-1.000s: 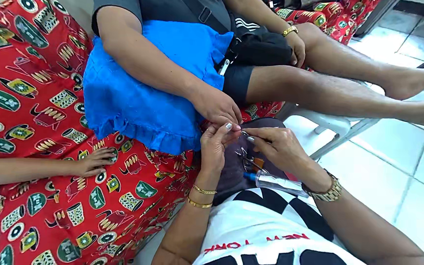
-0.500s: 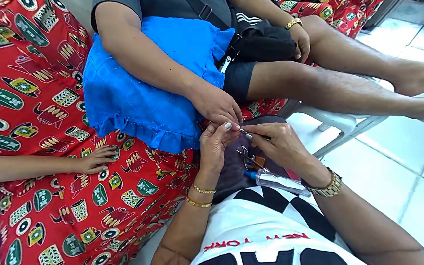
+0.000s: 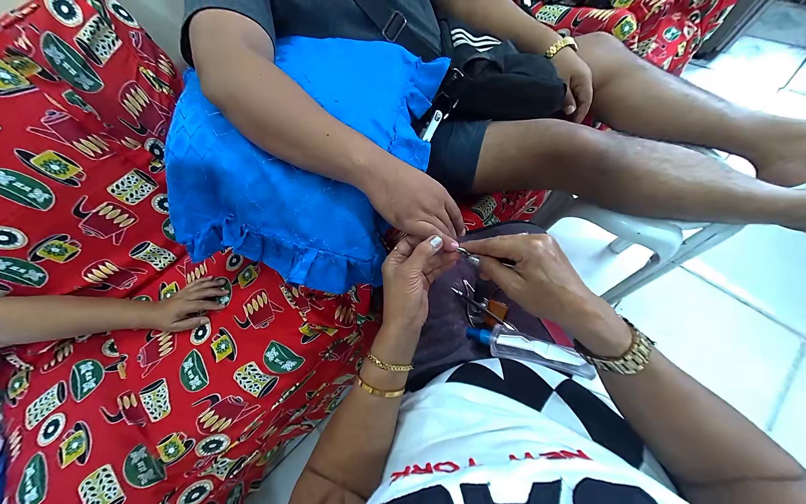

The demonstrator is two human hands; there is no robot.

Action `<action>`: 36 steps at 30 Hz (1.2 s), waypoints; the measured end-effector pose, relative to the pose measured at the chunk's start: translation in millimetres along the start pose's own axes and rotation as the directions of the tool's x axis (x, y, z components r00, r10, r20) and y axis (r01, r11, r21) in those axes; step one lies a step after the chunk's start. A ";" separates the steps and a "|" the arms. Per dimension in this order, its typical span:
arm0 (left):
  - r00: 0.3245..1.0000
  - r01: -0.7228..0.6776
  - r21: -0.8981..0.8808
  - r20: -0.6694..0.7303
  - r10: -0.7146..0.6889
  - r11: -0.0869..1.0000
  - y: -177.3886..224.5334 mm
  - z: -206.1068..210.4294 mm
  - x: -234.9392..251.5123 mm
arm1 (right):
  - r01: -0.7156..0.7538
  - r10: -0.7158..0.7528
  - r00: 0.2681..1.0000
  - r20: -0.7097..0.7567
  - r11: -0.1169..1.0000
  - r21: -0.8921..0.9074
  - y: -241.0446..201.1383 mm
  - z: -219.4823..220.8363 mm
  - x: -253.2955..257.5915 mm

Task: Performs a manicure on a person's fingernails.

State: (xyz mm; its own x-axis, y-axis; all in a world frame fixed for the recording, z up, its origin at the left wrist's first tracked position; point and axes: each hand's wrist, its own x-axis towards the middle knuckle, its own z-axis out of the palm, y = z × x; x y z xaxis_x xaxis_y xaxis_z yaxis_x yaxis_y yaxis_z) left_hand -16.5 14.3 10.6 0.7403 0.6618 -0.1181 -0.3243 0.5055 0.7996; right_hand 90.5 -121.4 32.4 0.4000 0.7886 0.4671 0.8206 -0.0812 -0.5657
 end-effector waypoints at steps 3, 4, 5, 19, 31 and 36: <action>1.000 -0.002 -0.001 0.003 0.002 1.000 -0.2 -0.2 0.2 | 0.028 -0.029 0.999 -0.031 0.999 -0.026 -0.8 1.8 -0.2; 1.000 -0.001 -0.001 0.005 0.001 1.000 -0.4 -0.6 0.3 | 0.037 -0.039 0.998 -0.043 0.999 -0.038 -0.5 3.1 -0.7; 1.000 -0.001 -0.001 0.006 0.001 1.000 -0.4 -0.6 0.5 | 0.048 -0.050 0.997 -0.057 0.998 -0.050 0.0 4.9 -1.1; 1.000 0.007 0.002 -0.018 -0.007 1.000 -0.3 0.3 1.2 | 0.075 -0.092 0.986 -0.141 0.990 -0.120 -0.1 14.2 -3.3; 1.000 0.001 -0.003 -0.011 -0.001 1.000 -0.3 0.7 0.8 | 0.056 -0.056 0.998 -0.019 0.998 0.023 6.2 2.5 -0.5; 1.000 0.001 0.003 -0.017 -0.001 1.000 -0.6 0.8 1.0 | -0.001 -0.002 0.999 0.050 0.999 0.054 4.4 -1.6 0.7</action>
State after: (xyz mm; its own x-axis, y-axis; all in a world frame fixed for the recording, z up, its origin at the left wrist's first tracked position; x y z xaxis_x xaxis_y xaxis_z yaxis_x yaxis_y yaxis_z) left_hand -15.1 14.2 10.5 0.7304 0.6707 -0.1293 -0.3217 0.5048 0.8011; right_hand 95.1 -122.2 31.3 0.3778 0.8181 0.4335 0.7970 -0.0492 -0.6019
